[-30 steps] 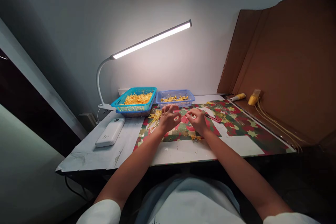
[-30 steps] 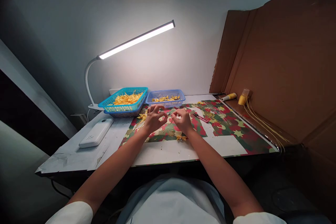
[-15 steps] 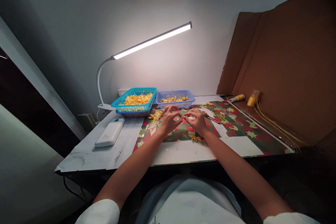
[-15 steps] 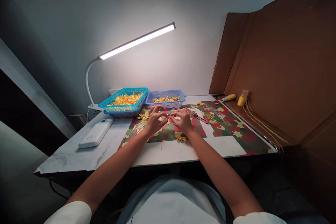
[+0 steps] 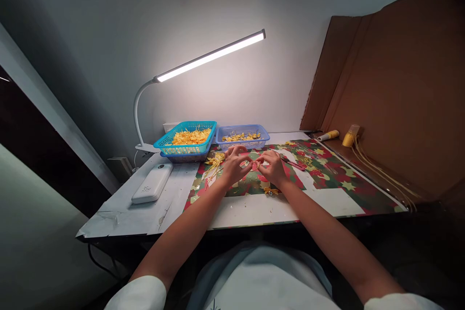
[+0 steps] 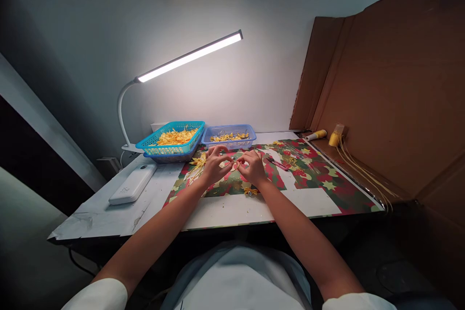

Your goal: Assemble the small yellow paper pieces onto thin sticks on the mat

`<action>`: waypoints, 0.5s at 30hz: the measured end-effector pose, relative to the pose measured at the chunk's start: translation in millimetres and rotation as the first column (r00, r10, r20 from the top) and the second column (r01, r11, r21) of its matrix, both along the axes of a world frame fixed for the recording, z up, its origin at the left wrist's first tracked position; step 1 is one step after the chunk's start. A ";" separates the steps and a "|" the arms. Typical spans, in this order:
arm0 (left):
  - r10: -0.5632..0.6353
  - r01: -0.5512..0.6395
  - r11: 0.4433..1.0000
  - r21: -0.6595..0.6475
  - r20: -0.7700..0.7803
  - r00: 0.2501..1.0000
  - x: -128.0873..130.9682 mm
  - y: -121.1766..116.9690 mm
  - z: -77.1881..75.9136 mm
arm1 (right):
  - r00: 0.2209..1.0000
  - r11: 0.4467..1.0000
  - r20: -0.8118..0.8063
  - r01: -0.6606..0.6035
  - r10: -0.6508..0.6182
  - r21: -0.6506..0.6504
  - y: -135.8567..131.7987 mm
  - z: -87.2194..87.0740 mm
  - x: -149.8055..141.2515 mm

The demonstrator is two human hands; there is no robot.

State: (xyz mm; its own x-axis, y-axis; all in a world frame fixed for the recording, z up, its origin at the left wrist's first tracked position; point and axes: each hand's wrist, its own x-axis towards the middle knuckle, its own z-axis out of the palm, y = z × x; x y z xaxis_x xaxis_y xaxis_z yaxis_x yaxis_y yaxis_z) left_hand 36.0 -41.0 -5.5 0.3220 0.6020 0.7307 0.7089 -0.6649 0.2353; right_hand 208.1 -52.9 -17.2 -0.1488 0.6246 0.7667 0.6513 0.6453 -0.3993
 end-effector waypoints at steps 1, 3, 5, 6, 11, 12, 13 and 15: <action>0.009 -0.008 1.000 -0.023 0.027 1.000 -1.3 1.6 0.2 | 1.000 1.000 -0.009 0.003 -0.003 0.003 0.0 0.1 0.0; 0.055 -0.049 0.997 -0.067 0.088 0.995 -4.6 5.6 -0.2 | 1.000 1.000 -0.027 0.007 -0.007 0.010 -0.2 0.5 0.1; 0.097 -0.088 0.993 -0.083 0.118 0.988 -7.5 9.3 -1.7 | 1.000 1.000 -0.030 0.004 -0.003 0.023 -0.9 1.4 0.1; 0.095 -0.087 0.993 -0.075 0.113 0.989 -8.3 10.4 -2.8 | 1.000 0.999 -0.028 0.002 -0.001 0.034 -1.5 1.9 0.1; -0.026 0.024 0.999 0.022 0.097 0.995 -2.6 7.1 -7.5 | 1.000 0.993 -0.017 0.023 -0.021 0.115 -4.8 4.1 0.8; -0.040 0.035 0.998 0.043 0.118 0.992 -0.5 5.2 -7.8 | 0.999 0.990 -0.016 0.034 -0.033 0.136 -5.1 4.2 0.9; -0.046 0.037 0.997 0.064 0.145 0.988 1.5 3.4 -7.8 | 0.999 0.986 -0.013 0.046 -0.045 0.159 -5.3 4.1 1.0; -0.049 0.030 0.995 0.097 0.198 0.979 4.5 0.3 -7.6 | 0.998 0.979 -0.004 0.064 -0.065 0.196 -5.7 3.9 0.8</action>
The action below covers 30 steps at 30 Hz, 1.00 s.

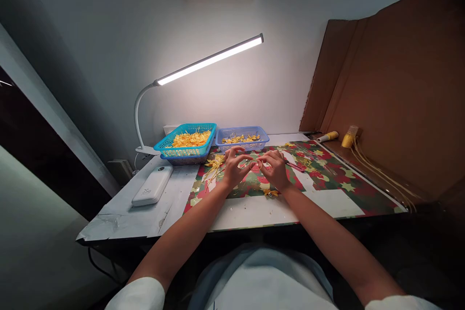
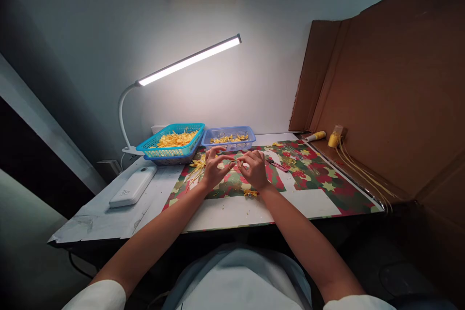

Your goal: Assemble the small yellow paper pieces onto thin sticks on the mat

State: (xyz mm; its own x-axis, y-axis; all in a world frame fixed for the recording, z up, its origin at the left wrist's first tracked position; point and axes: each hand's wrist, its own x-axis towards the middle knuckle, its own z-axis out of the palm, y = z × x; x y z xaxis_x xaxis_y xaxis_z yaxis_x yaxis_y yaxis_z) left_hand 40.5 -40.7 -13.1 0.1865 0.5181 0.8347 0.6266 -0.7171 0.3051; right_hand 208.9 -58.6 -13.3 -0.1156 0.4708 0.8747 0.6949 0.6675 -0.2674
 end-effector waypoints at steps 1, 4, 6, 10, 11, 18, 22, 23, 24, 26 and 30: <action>0.001 -0.001 1.000 0.011 0.019 1.000 1.0 -1.0 0.0 | 1.000 1.000 0.006 0.006 -0.006 0.009 -0.2 0.0 -0.3; 0.006 -0.006 1.000 0.012 0.034 0.999 2.6 -1.6 -0.8 | 1.000 1.000 0.010 0.010 -0.010 -0.001 -1.6 0.6 -1.4; 0.018 -0.017 1.000 -0.008 0.039 0.999 3.2 -0.6 -2.3 | 1.000 1.000 0.000 0.000 0.000 -0.026 -2.3 1.2 -2.0; -0.029 0.019 0.985 -0.171 -0.053 0.998 3.4 1.6 -5.0 | 0.998 0.994 -0.057 -0.006 0.000 -0.111 1.7 0.3 -1.1; -0.088 0.055 0.966 -0.253 -0.119 0.989 3.2 1.5 -5.2 | 0.996 0.991 -0.086 -0.004 -0.007 -0.134 4.1 -0.6 -0.4; -0.577 0.300 0.711 -0.636 -0.286 0.765 7.9 -9.1 0.1 | 0.950 0.955 -0.300 -0.002 -0.091 -0.297 22.4 -10.4 4.3; -0.543 0.252 0.731 -0.634 -0.317 0.777 15.6 -17.1 0.8 | 0.939 0.917 -0.315 0.004 -0.141 -0.400 26.9 -14.5 4.3; -0.537 0.246 0.735 -0.632 -0.320 0.781 17.3 -18.6 0.5 | 0.938 0.911 -0.315 0.003 -0.146 -0.413 27.5 -15.3 4.4; -0.534 0.246 0.737 -0.630 -0.319 0.783 18.8 -19.8 0.1 | 0.937 0.906 -0.314 0.003 -0.150 -0.423 27.9 -15.9 4.5; -0.540 0.258 0.736 -0.626 -0.313 0.782 21.3 -21.5 -0.7 | 0.936 0.901 -0.316 0.003 -0.155 -0.435 28.3 -16.8 4.8; -0.583 0.297 0.687 -0.663 -0.259 0.770 24.1 -23.0 -0.8 | 0.933 0.885 -0.321 -0.003 -0.166 -0.465 27.4 -15.5 5.5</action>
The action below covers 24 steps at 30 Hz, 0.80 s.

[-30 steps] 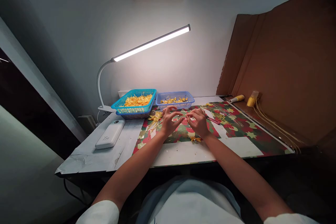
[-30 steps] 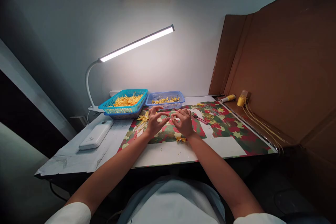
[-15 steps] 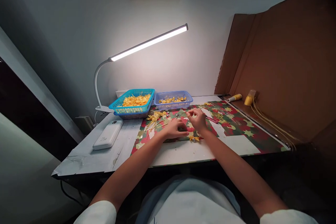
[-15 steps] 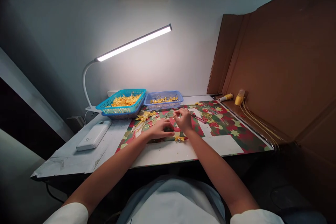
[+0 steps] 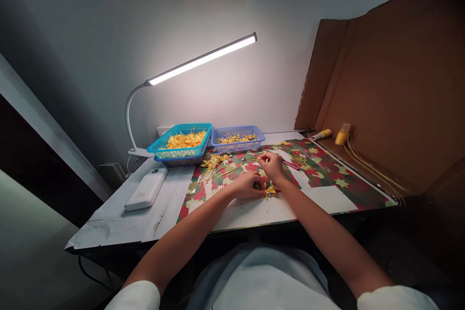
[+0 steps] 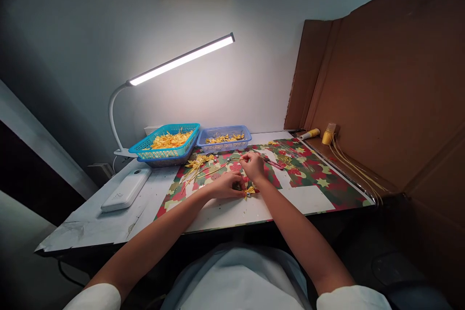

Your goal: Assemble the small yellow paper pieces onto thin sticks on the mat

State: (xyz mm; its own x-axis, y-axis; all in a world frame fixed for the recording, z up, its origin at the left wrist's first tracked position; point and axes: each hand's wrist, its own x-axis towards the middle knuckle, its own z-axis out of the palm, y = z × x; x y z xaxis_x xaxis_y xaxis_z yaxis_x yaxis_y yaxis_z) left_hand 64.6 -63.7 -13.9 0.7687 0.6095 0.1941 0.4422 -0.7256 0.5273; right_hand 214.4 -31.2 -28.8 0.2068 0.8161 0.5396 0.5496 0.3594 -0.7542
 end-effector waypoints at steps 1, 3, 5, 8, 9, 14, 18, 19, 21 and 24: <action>0.001 -0.001 0.999 -0.033 0.011 1.000 0.1 -0.1 0.4 | 1.000 1.000 -0.010 -0.002 0.002 -0.015 -0.7 1.1 0.2; 0.035 -0.030 0.992 -0.126 0.037 0.999 -0.5 0.6 1.2 | 0.999 0.999 -0.048 -0.014 0.012 -0.047 -2.3 3.9 1.1; 0.102 -0.078 0.965 -0.249 0.084 0.991 -2.4 3.5 1.0 | 0.993 0.994 -0.108 -0.047 0.037 -0.094 -3.3 6.4 2.6; 0.217 -0.108 0.899 -0.426 0.217 0.952 -6.5 13.6 -2.9 | 0.975 0.979 -0.206 -0.118 0.083 -0.165 -2.0 7.8 5.8; 0.258 -0.111 0.876 -0.470 0.262 0.930 -8.0 17.9 -4.9 | 0.969 0.972 -0.227 -0.145 0.101 -0.184 -1.2 7.7 6.9; 0.533 -0.271 0.749 -0.605 0.308 0.788 -13.5 34.9 -10.3 | 0.952 0.915 -0.262 -0.241 0.159 -0.323 -1.6 8.2 8.2; 0.633 -0.285 0.658 -0.697 0.306 0.712 -14.7 38.9 -9.3 | 0.942 0.849 -0.284 -0.295 0.181 -0.437 -7.5 11.7 5.9; 0.643 -0.278 0.647 -0.711 0.312 0.699 -14.8 39.4 -9.4 | 0.939 0.843 -0.281 -0.308 0.196 -0.441 -8.5 12.2 5.5; 0.650 -0.259 0.636 -0.727 0.323 0.688 -15.0 40.1 -10.2 | 0.938 0.841 -0.262 -0.323 0.226 -0.434 -10.0 12.6 5.3; 0.640 -0.243 0.634 -0.734 0.321 0.698 -15.2 40.3 -11.3 | 0.947 0.839 -0.227 -0.309 0.228 -0.448 -11.2 12.2 5.8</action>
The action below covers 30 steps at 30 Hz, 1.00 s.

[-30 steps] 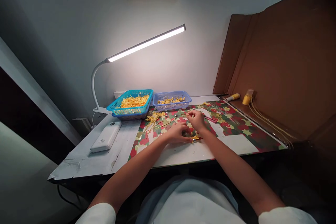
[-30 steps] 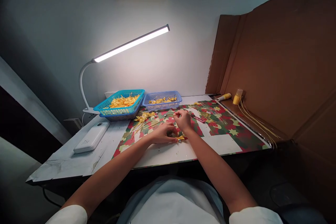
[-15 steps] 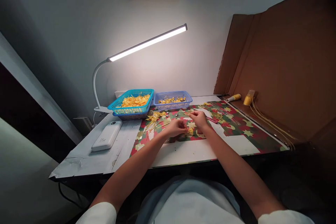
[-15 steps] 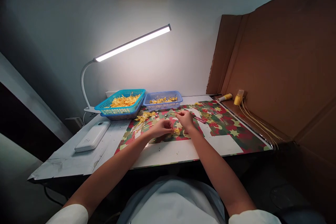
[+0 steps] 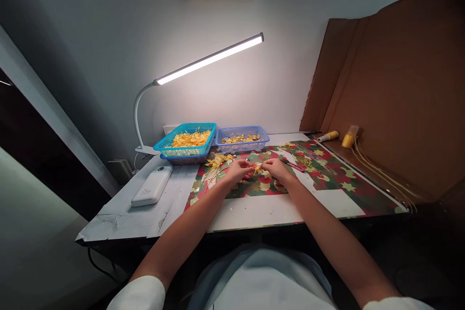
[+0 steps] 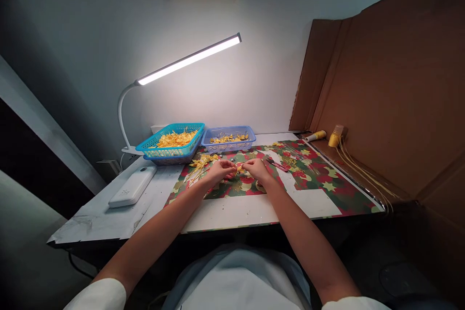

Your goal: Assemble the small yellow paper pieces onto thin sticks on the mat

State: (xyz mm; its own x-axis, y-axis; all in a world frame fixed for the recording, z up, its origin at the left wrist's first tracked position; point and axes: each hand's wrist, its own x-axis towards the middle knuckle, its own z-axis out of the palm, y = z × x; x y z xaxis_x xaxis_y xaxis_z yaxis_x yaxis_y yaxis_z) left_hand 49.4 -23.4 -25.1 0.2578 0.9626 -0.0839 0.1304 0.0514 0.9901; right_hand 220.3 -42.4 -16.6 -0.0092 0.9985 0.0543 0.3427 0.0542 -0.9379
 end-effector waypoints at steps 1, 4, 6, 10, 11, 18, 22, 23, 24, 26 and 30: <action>-0.008 0.008 1.000 -0.002 -0.004 1.000 0.0 -0.3 0.1 | 1.000 1.000 0.012 0.007 -0.007 -0.014 -0.4 -0.1 0.3; -0.028 0.028 0.999 -0.020 0.008 1.000 0.2 -2.0 2.0 | 1.000 0.999 0.014 0.010 -0.009 -0.050 -1.0 1.1 1.4; -0.034 0.035 0.999 -0.033 0.033 0.999 0.2 -3.2 3.8 | 1.000 0.998 -0.018 0.004 -0.005 -0.059 -0.7 3.2 2.7; -0.088 0.089 0.996 -0.026 0.041 0.995 -1.8 -4.2 6.3 | 0.986 0.982 -0.164 -0.030 -0.001 -0.184 -1.8 10.3 7.5; -0.115 0.116 0.993 -0.026 0.034 0.993 -2.8 -4.2 6.6 | 0.977 0.971 -0.211 -0.062 0.013 -0.231 -2.8 12.2 8.9; -0.326 0.325 0.945 -0.035 -0.021 0.945 -9.7 -3.3 5.9 | 0.870 0.875 -0.472 -0.331 0.139 -0.353 -6.1 18.0 13.0; -0.347 0.347 0.938 -0.021 -0.007 0.938 -9.6 -3.7 5.4 | 0.825 0.950 -0.563 -0.207 0.041 -0.233 9.3 10.4 7.6; -0.337 0.337 0.941 -0.020 0.000 0.942 -9.2 -3.9 5.6 | 0.828 0.973 -0.560 -0.135 0.008 -0.186 13.9 7.8 6.6; -0.325 0.325 0.945 -0.019 0.006 0.946 -8.8 -4.1 5.9 | 0.849 0.988 -0.529 -0.061 -0.023 -0.140 18.1 5.3 5.9; -0.313 0.313 0.950 -0.014 0.015 0.950 -8.0 -4.3 6.6 | 0.926 0.997 -0.371 0.055 -0.073 -0.060 23.9 1.3 5.8; -0.300 0.300 0.954 -0.008 0.023 0.954 -6.9 -3.4 6.1 | 0.998 0.998 -0.029 0.054 -0.055 -0.034 25.0 -0.6 10.2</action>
